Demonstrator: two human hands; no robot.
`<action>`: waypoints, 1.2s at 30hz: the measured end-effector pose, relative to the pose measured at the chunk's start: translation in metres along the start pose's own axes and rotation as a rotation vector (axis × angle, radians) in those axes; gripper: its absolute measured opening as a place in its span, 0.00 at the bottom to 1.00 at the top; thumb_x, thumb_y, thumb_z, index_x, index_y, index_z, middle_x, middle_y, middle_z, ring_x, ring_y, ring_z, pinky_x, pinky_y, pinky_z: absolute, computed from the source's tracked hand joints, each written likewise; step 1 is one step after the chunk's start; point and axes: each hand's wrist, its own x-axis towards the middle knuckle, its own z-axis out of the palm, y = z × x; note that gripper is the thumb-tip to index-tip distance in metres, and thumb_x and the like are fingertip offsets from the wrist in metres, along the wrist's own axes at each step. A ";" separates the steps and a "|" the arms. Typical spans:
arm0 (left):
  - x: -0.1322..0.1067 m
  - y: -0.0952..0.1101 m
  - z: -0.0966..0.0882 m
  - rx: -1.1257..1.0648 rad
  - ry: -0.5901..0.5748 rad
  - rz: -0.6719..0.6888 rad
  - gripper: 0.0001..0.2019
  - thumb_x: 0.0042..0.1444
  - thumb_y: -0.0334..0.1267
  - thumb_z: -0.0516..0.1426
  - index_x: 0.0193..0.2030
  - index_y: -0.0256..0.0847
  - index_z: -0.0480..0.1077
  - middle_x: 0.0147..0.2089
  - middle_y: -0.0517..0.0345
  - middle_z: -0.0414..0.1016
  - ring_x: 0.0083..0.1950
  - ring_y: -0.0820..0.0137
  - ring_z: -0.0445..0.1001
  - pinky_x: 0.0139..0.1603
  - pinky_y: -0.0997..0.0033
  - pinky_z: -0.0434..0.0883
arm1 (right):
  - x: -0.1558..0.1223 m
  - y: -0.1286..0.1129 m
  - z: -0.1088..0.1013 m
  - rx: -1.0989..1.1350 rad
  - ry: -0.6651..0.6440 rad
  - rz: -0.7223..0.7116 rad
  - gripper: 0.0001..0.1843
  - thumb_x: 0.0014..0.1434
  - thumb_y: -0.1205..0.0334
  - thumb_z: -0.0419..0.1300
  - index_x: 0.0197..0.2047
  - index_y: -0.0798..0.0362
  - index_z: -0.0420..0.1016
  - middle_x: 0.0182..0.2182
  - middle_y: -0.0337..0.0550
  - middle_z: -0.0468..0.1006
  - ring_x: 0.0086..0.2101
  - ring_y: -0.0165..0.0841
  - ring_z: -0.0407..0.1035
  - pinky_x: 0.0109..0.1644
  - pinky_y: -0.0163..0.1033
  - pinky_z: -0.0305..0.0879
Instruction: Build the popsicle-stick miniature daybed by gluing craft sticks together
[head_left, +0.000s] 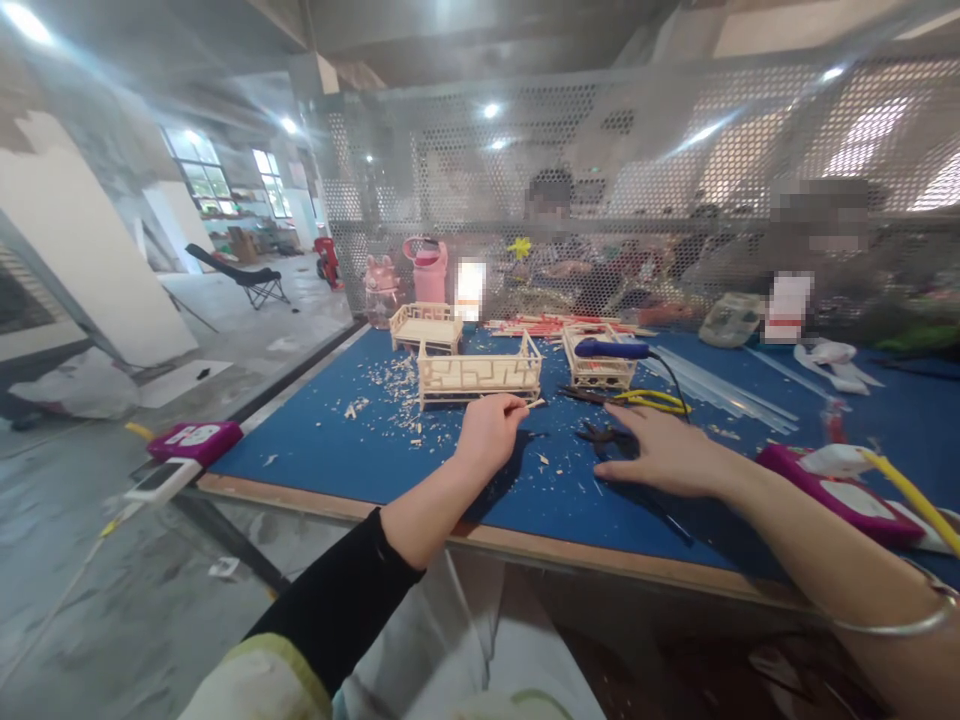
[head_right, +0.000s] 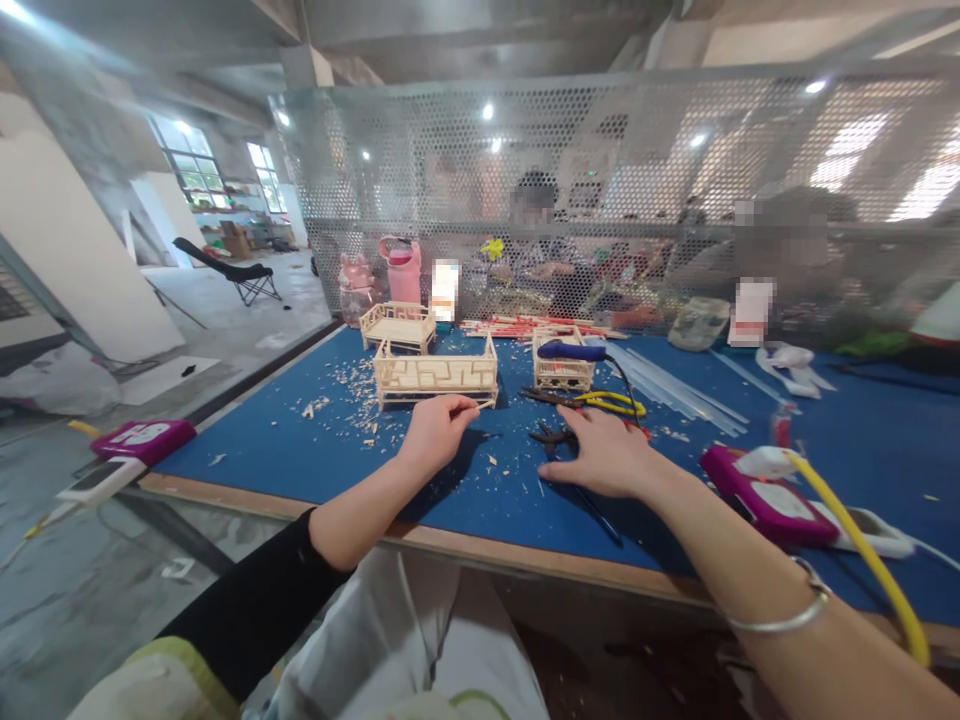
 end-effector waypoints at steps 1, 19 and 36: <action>0.000 0.000 0.000 0.025 -0.008 -0.002 0.07 0.54 0.33 0.57 0.34 0.39 0.76 0.36 0.53 0.80 0.39 0.66 0.76 0.43 0.70 0.68 | 0.006 -0.008 -0.002 0.044 0.043 -0.071 0.36 0.45 0.44 0.60 0.57 0.50 0.67 0.50 0.53 0.74 0.47 0.46 0.69 0.45 0.47 0.66; 0.049 -0.015 -0.045 0.243 0.099 0.324 0.12 0.58 0.35 0.52 0.45 0.36 0.72 0.39 0.50 0.77 0.39 0.67 0.73 0.42 0.67 0.68 | 0.083 -0.053 0.017 0.250 0.515 -0.417 0.12 0.59 0.63 0.53 0.31 0.52 0.78 0.30 0.43 0.81 0.30 0.33 0.72 0.38 0.37 0.58; 0.090 -0.008 -0.057 0.134 -0.362 0.299 0.34 0.38 0.24 0.51 0.58 0.35 0.63 0.35 0.53 0.79 0.36 0.67 0.75 0.39 0.68 0.69 | 0.087 -0.055 0.022 0.257 0.512 -0.247 0.11 0.57 0.63 0.55 0.33 0.51 0.80 0.31 0.44 0.82 0.32 0.33 0.73 0.34 0.37 0.54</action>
